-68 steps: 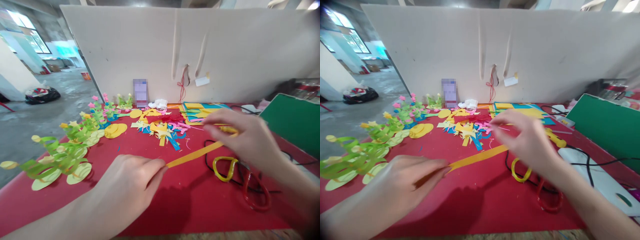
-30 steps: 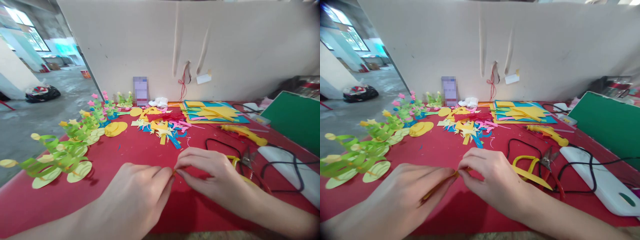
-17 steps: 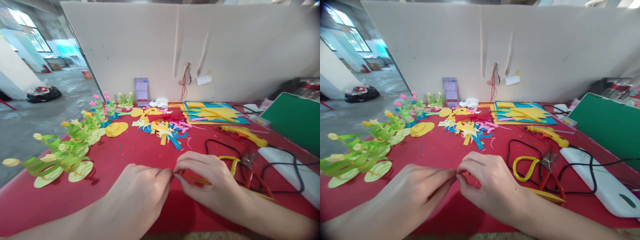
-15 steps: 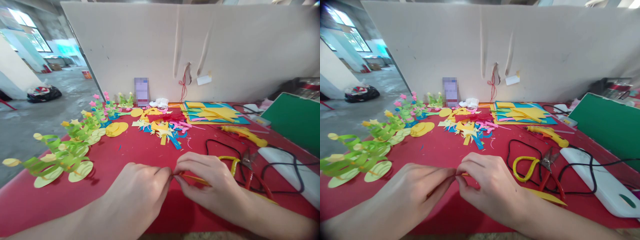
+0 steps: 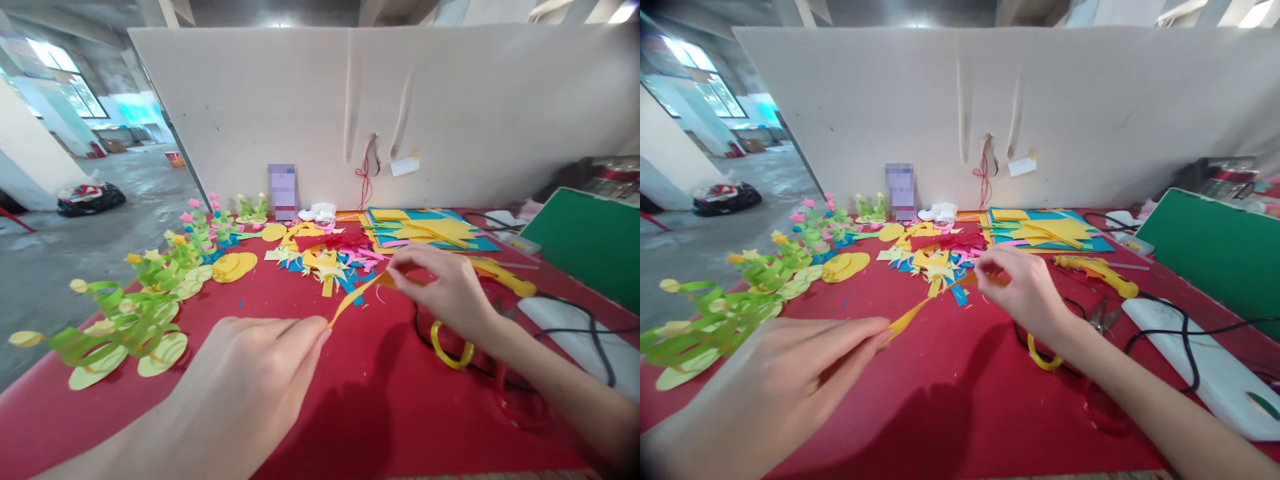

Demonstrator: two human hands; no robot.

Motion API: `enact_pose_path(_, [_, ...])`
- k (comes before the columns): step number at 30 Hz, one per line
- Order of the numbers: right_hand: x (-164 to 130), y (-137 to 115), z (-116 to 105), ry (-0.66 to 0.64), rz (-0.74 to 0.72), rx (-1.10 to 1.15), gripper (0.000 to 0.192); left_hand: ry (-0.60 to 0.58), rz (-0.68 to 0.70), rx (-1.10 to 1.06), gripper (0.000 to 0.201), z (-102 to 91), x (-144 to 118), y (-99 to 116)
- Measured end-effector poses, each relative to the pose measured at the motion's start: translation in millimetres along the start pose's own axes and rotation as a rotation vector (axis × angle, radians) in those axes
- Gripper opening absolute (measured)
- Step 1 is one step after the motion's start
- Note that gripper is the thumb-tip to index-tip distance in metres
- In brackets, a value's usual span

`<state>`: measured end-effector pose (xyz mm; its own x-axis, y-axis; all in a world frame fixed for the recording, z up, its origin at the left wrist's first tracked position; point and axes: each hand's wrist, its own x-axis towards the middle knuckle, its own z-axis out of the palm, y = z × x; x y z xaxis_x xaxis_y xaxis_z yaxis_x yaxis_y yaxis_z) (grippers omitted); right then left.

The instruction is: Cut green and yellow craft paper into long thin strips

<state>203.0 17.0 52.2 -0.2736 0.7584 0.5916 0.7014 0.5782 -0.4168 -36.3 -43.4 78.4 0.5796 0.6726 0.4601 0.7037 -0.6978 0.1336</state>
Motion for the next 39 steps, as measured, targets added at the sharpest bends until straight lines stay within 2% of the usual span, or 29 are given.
enact_pose_path(3, [6.3,18.6,-1.7,-0.02,0.062,0.02,0.005,0.022,-0.004,0.095,0.02,-4.1,-0.3,-0.9])
enact_pose_path(5, [7.0,17.5,-2.7,-0.025,0.08,0.08,0.006,0.04,-0.009,0.112,0.018,-4.5,-1.2,-1.5])
enact_pose_path(7, [4.5,5.6,-3.7,-0.032,0.028,0.121,0.007,0.032,-0.005,0.112,0.018,-3.2,-1.4,-1.3])
enact_pose_path(12, [-10.6,-35.0,-1.8,-0.089,-0.234,0.161,0.013,-0.018,0.051,0.094,0.023,1.9,0.8,0.9])
enact_pose_path(14, [-15.6,-43.8,0.0,-0.097,-0.285,0.159,0.011,-0.023,0.056,0.087,0.023,2.6,0.6,0.7])
enact_pose_path(17, [-18.4,-48.4,1.0,-0.038,-0.32,0.125,0.01,-0.039,0.037,0.085,0.022,3.4,-1.9,0.4])
enact_pose_path(20, [-20.2,-49.7,1.6,-0.003,-0.346,0.034,0.008,-0.164,0.004,0.084,0.027,7.2,-3.4,3.0])
enact_pose_path(24, [-28.4,-55.3,8.1,-0.166,-0.439,-0.109,0.01,-0.46,-0.021,0.035,0.025,16.7,1.6,9.8])
enact_pose_path(27, [-33.6,-60.0,13.6,-0.185,-0.43,-0.11,0.012,-0.551,-0.002,0.024,0.016,20.5,6.1,12.5])
enact_pose_path(30, [-31.0,-57.1,12.8,-0.106,-0.366,-0.087,0.012,-0.549,-0.016,0.043,0.017,19.9,6.1,12.1])
enact_pose_path(35, [-15.6,-32.7,1.3,-0.022,-0.289,-0.096,0.009,-0.462,-0.149,0.19,0.026,14.1,3.9,9.3])
enact_pose_path(39, [-5.4,-10.3,-3.1,0.068,-0.26,-0.111,0.009,-0.522,-0.175,0.288,0.026,6.8,9.8,7.5])
